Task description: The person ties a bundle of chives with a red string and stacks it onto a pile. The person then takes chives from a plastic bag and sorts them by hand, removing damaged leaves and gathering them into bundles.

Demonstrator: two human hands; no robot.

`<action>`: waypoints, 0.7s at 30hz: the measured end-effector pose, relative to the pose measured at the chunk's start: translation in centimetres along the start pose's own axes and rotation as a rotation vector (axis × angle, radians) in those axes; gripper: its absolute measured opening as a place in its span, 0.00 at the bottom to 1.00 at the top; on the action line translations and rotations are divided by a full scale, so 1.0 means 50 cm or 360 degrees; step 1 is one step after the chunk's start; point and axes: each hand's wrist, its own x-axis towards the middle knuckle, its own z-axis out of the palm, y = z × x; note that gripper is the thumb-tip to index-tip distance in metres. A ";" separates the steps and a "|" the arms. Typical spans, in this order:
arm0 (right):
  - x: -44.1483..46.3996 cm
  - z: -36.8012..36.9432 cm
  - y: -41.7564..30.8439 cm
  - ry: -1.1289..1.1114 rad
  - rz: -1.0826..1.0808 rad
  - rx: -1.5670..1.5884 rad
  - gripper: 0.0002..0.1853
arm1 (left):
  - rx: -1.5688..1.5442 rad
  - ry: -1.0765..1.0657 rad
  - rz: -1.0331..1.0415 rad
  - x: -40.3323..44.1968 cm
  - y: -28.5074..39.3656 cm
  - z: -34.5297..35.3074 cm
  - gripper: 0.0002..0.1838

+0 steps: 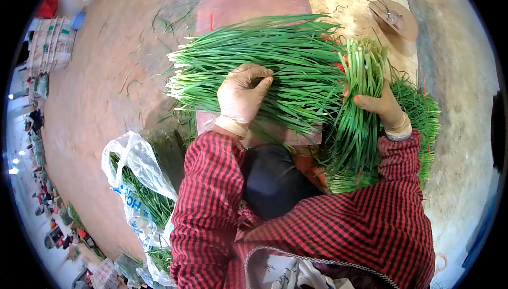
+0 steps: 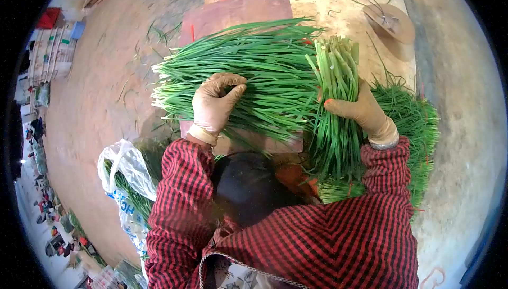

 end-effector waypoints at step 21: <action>0.314 0.434 -0.166 -0.0369 -0.0728 -0.2240 0.48 | -0.0336 0.0762 -0.0727 -0.318 -0.176 -0.149 0.36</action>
